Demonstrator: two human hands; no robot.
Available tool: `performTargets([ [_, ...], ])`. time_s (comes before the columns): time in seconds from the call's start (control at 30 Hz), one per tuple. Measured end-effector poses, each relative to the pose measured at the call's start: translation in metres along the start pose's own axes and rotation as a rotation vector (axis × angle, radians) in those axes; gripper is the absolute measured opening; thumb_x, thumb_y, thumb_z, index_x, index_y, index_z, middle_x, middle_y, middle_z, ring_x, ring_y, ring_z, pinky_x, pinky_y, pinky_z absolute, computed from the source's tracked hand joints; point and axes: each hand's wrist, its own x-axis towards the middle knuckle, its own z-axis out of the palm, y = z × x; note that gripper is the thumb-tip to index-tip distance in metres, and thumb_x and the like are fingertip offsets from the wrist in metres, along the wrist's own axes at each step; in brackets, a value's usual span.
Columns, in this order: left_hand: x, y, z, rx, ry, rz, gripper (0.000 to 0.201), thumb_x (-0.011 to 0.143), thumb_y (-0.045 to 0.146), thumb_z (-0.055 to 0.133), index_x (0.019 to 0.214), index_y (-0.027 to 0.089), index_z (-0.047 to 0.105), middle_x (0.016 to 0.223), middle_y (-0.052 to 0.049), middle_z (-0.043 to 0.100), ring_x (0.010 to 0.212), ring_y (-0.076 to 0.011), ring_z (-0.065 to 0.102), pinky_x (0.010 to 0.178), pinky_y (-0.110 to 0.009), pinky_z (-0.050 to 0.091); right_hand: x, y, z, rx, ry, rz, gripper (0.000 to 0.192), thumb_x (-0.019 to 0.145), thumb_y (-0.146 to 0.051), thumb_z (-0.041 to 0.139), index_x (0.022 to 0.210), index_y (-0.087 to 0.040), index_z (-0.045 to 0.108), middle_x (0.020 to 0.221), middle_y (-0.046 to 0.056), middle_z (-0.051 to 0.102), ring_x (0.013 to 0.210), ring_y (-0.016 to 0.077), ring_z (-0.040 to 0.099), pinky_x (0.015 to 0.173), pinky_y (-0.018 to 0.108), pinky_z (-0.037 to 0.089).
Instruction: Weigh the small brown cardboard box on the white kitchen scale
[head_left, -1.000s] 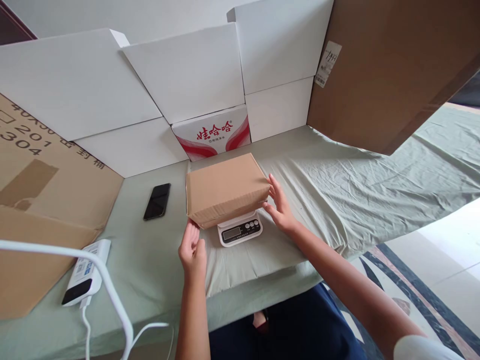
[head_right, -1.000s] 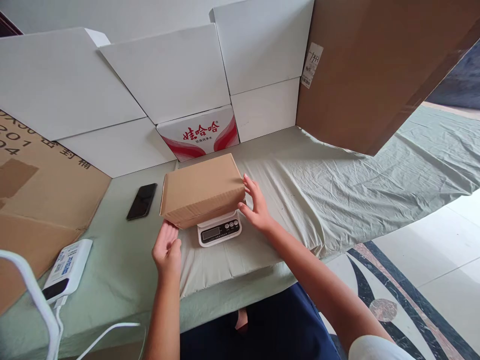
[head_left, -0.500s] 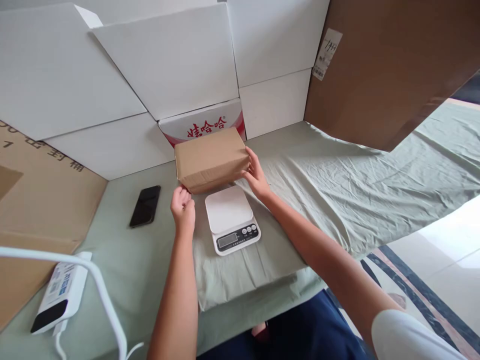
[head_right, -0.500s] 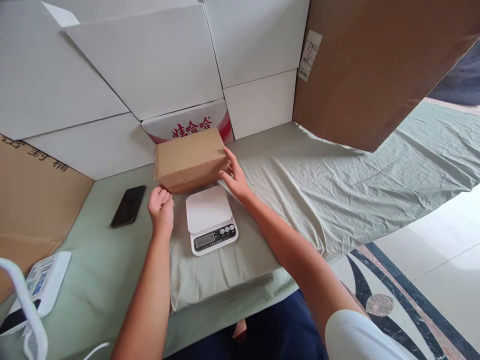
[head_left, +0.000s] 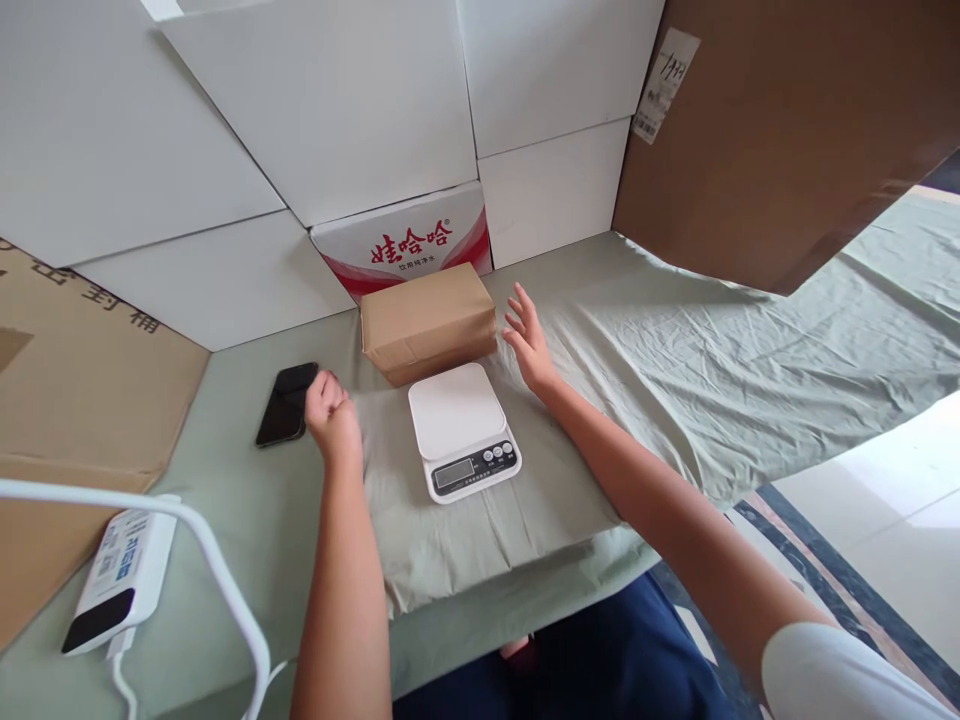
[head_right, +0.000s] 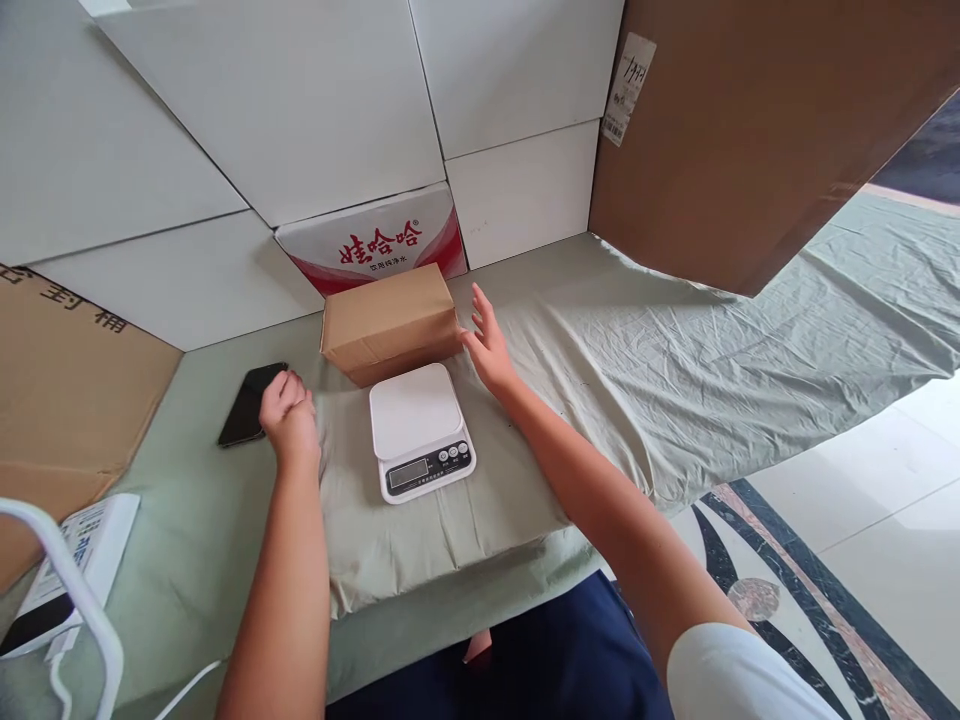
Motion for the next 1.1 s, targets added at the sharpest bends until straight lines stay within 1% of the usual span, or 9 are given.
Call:
performTargets([
  [0.13,-0.011,0.003,0.011,-0.031,-0.177,-0.045,0.081,0.061,0.012,0.064,0.142,0.018,0.061,0.157,-0.02,0.055,0.149,-0.0344,0.048,0.122,-0.051,0.04,-0.003,0.005,0.005,0.027,-0.103,0.055,0.087,0.089,-0.059,0.063,0.164,-0.033,0.027,0.171,0.006,0.036,0.158,0.0364,0.036,0.127,0.062,0.034],
  [0.23,-0.02,0.005,0.027,-0.029,-0.317,-0.069,0.086,0.06,0.01,0.066,0.146,0.017,0.06,0.16,-0.019,0.051,0.152,-0.0356,0.044,0.125,-0.049,0.037,-0.004,0.009,0.012,0.03,-0.162,0.039,0.089,0.089,-0.056,0.064,0.165,-0.03,0.026,0.171,0.008,0.036,0.153,0.0345,0.044,0.124,0.057,0.04],
  [0.4,-0.022,0.016,0.039,-0.019,-0.322,0.001,0.09,0.061,0.011,0.068,0.15,0.007,0.055,0.159,-0.024,0.049,0.151,-0.0365,0.045,0.125,-0.046,0.036,-0.003,0.005,0.013,-0.016,-0.176,-0.049,0.089,0.091,-0.066,0.059,0.166,-0.033,0.023,0.172,0.008,0.033,0.148,0.0322,0.049,0.118,0.052,0.049],
  [0.5,-0.035,0.031,0.03,0.018,-0.273,0.136,0.083,0.067,0.014,0.07,0.149,0.01,0.057,0.155,-0.022,0.056,0.147,-0.0356,0.051,0.124,-0.047,0.04,-0.011,-0.01,0.01,-0.063,-0.148,-0.182,0.089,0.093,-0.073,0.053,0.166,-0.035,0.018,0.174,0.007,0.029,0.152,0.0311,0.044,0.121,0.052,0.046],
  [0.6,-0.069,0.046,0.008,0.078,-0.188,0.214,0.074,0.074,0.019,0.07,0.147,0.012,0.06,0.147,-0.02,0.064,0.14,-0.0352,0.059,0.121,-0.049,0.044,-0.038,-0.028,0.004,-0.145,-0.116,-0.256,0.087,0.095,-0.074,0.049,0.166,-0.036,0.018,0.172,0.008,0.029,0.157,0.0312,0.037,0.125,0.052,0.041],
  [0.73,-0.126,0.051,-0.027,0.146,-0.112,0.164,0.063,0.079,0.024,0.07,0.141,0.012,0.065,0.134,-0.019,0.072,0.133,-0.0352,0.065,0.116,-0.05,0.05,-0.091,-0.039,-0.011,-0.238,-0.122,-0.27,0.085,0.096,-0.069,0.053,0.166,-0.038,0.017,0.168,0.01,0.031,0.156,0.0328,0.035,0.121,0.054,0.044],
  [0.8,-0.145,0.05,-0.038,0.152,-0.11,0.131,0.06,0.08,0.025,0.07,0.138,0.013,0.067,0.131,-0.019,0.074,0.132,-0.0352,0.066,0.114,-0.05,0.051,-0.11,-0.04,-0.017,-0.262,-0.139,-0.26,0.084,0.096,-0.067,0.053,0.166,-0.04,0.016,0.165,0.01,0.033,0.153,0.033,0.038,0.12,0.055,0.045],
  [0.9,-0.155,0.047,-0.043,0.136,-0.132,0.097,0.06,0.08,0.023,0.07,0.139,0.014,0.066,0.136,-0.02,0.071,0.135,-0.035,0.063,0.114,-0.049,0.052,-0.12,-0.043,-0.02,-0.275,-0.152,-0.24,0.083,0.096,-0.067,0.054,0.165,-0.04,0.018,0.162,0.011,0.034,0.151,0.0336,0.04,0.119,0.056,0.045],
  [1.1,-0.151,0.046,-0.042,0.124,-0.153,0.08,0.063,0.082,0.023,0.07,0.144,0.014,0.063,0.143,-0.021,0.066,0.138,-0.0359,0.059,0.117,-0.05,0.048,-0.115,-0.045,-0.019,-0.301,-0.148,-0.216,0.079,0.097,-0.066,0.052,0.164,-0.038,0.021,0.157,0.013,0.039,0.145,0.0338,0.045,0.113,0.058,0.049],
])
